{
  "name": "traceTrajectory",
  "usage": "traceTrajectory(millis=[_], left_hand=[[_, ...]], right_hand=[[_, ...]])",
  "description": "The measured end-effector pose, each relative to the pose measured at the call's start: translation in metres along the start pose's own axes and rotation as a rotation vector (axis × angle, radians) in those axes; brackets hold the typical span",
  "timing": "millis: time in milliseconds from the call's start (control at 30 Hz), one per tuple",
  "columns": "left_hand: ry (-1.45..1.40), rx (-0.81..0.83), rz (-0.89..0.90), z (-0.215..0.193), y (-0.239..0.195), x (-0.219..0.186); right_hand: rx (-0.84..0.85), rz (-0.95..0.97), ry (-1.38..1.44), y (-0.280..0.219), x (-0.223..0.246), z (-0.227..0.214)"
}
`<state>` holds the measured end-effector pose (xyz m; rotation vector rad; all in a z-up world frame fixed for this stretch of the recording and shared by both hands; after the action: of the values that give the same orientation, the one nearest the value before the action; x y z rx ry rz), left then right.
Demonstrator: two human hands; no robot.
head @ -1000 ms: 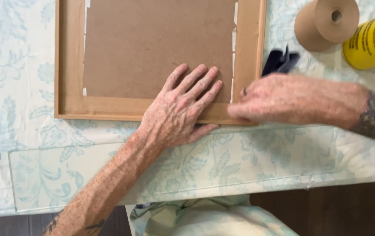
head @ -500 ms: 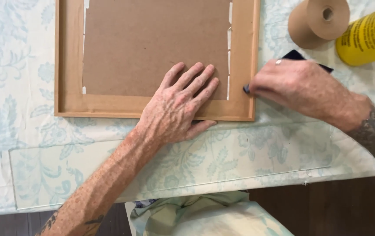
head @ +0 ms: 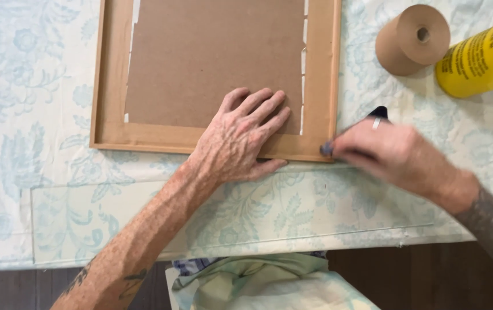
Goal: Applying water-activated paper tape to the back of a picture frame to seal it, involving measuring, cutting, wetting, and smoothing.
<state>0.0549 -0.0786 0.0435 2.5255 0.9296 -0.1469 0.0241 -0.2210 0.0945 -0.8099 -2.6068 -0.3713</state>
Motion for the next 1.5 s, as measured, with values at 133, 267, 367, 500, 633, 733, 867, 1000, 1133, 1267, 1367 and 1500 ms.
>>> traceTrajectory(millis=[133,267,367,500,633,733,867,1000,1133,1267,1367,1500], left_hand=[[0.049,0.007,0.020,0.004,0.000,0.005],[0.073,-0.022,0.050,0.002,0.001,0.007],[0.068,-0.006,0.056,0.007,0.000,0.003],[0.100,-0.022,0.059,0.006,0.001,0.006],[0.136,-0.063,0.077,0.007,0.004,-0.004],[0.098,-0.049,0.061,0.007,0.009,0.000],[0.089,-0.052,0.052,0.008,0.007,0.004],[0.076,-0.057,0.048,0.006,0.007,0.000],[0.079,-0.046,0.050,0.011,0.009,0.001],[0.062,-0.069,0.050,0.007,0.009,0.002],[0.059,-0.068,0.053,0.007,0.011,0.003],[0.081,-0.031,0.034,0.012,0.010,0.003]], right_hand=[[-0.011,-0.136,-0.140,-0.007,0.028,-0.006],[-0.052,0.049,-0.066,-0.016,0.017,-0.001],[-0.026,0.033,-0.174,-0.029,0.021,0.008],[-0.144,0.107,-0.143,-0.024,0.026,-0.020],[-0.173,0.014,-0.141,-0.031,0.029,0.006],[-0.044,0.107,-0.264,-0.040,0.013,0.005],[-0.273,0.146,-0.101,-0.027,0.024,-0.006],[-0.235,0.087,-0.196,-0.024,0.030,0.006],[-0.193,0.192,-0.240,-0.021,-0.002,0.000],[-0.151,0.049,-0.243,-0.024,0.013,0.006],[-0.144,0.068,-0.264,-0.018,-0.003,0.003],[-0.124,-0.004,-0.267,-0.015,0.031,0.002]])
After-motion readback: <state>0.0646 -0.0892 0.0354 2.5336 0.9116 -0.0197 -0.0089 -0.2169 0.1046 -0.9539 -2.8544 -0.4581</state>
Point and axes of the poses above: each hand's wrist, its own y-axis towards the middle knuckle, its own z-axis out of the palm, x = y × z, the point moved 10 cm from there along y, towards the middle knuckle, and after that the axes turned 8 degrees about -z, right-handed, at the moved point
